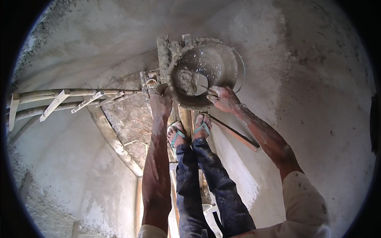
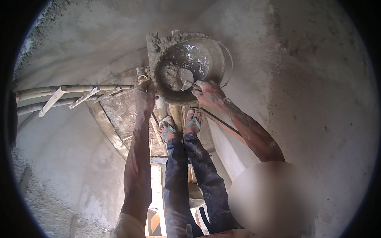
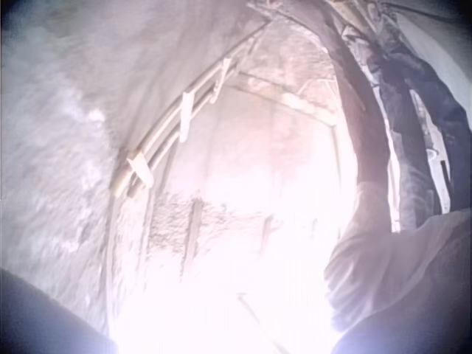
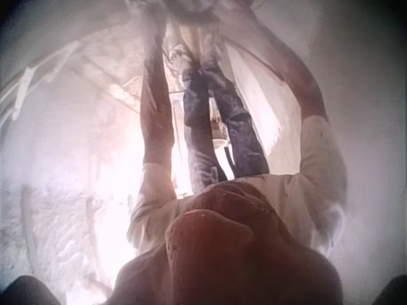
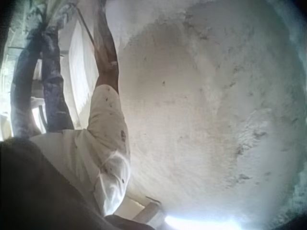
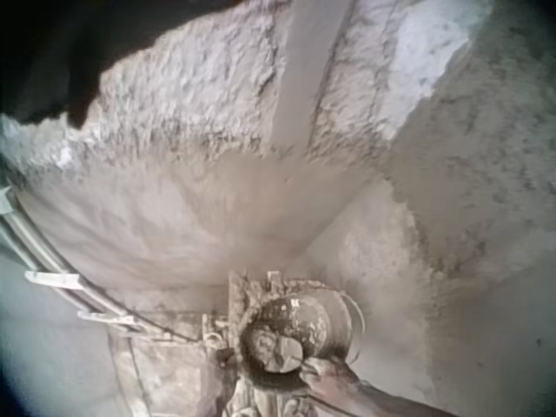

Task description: The person applies wet plaster to an interior corner wall and smooths it using a wooden float and a trowel. The person stands on a wooden scaffold, repeatedly scooping plaster from a bucket and spreading it onto the wall surface.

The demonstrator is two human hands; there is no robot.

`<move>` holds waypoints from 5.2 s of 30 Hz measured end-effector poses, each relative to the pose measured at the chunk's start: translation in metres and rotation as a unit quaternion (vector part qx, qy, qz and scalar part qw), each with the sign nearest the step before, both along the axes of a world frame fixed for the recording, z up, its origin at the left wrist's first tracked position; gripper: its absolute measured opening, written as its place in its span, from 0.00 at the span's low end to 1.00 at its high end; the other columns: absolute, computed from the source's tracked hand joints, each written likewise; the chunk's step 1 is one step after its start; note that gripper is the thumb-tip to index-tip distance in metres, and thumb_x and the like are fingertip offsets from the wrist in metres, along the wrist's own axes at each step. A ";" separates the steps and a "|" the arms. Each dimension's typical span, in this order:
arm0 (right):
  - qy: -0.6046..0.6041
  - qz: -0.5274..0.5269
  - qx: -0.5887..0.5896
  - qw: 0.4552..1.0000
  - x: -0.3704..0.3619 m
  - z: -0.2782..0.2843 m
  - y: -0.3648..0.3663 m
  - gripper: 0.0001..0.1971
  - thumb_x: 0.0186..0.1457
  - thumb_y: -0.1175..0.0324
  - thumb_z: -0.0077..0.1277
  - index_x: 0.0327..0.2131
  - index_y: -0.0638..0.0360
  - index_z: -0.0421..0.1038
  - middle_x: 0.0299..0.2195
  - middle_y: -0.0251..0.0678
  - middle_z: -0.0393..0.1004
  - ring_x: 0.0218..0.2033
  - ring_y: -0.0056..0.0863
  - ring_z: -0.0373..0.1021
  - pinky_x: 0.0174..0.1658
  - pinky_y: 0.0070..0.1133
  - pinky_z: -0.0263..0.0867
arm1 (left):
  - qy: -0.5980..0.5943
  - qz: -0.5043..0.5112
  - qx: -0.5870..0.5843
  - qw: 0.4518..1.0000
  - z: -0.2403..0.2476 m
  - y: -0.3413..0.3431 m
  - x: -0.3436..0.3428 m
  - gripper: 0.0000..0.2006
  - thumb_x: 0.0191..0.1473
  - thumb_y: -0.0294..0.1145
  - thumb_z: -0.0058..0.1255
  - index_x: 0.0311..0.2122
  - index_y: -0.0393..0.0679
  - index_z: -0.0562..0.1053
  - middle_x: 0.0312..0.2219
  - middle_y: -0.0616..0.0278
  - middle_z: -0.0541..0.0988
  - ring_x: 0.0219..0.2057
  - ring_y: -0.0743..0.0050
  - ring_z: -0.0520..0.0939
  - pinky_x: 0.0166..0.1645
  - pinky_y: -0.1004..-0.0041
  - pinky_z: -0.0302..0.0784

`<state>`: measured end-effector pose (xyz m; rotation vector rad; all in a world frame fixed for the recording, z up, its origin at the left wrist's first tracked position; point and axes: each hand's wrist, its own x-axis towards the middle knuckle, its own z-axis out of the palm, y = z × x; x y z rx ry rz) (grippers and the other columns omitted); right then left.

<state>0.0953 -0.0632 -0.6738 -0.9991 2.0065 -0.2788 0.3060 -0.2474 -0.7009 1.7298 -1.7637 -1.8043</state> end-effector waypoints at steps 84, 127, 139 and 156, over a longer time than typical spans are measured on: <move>-0.099 0.003 -0.120 0.988 -0.076 -0.088 0.054 0.12 0.59 0.65 0.54 0.43 0.60 0.73 0.40 0.48 0.79 0.42 0.47 0.76 0.45 0.37 0.71 | -0.333 -0.262 0.053 0.904 0.293 0.238 0.130 0.43 0.53 0.55 0.58 0.66 0.38 0.60 0.63 0.44 0.66 0.65 0.40 0.64 0.68 0.45 0.56; -0.089 -0.103 -0.147 0.980 -0.185 0.408 -0.056 0.15 0.69 0.57 0.49 0.47 0.57 0.76 0.31 0.31 0.76 0.28 0.19 0.72 0.26 0.21 0.71 | -0.378 -0.238 -0.024 0.894 0.309 0.243 0.141 0.33 0.53 0.52 0.55 0.59 0.42 0.67 0.55 0.46 0.72 0.60 0.43 0.71 0.62 0.45 0.66; 0.101 -0.457 0.024 0.883 0.056 0.285 0.300 0.08 0.67 0.64 0.51 0.37 0.57 0.70 0.21 0.28 0.72 0.17 0.17 0.68 0.20 0.22 0.64 | -0.327 -0.244 -0.029 0.912 0.288 0.239 0.137 0.35 0.56 0.49 0.57 0.63 0.36 0.65 0.58 0.42 0.70 0.61 0.40 0.68 0.63 0.45 0.64; -0.318 -0.663 0.266 0.623 0.290 0.263 0.388 0.07 0.63 0.66 0.53 0.35 0.58 0.68 0.19 0.33 0.69 0.13 0.23 0.67 0.15 0.26 0.65 | -0.130 -0.520 -0.479 0.695 0.039 0.154 -0.217 0.45 0.59 0.40 0.51 0.75 0.42 0.42 0.74 0.48 0.46 0.72 0.48 0.56 0.68 0.50 0.57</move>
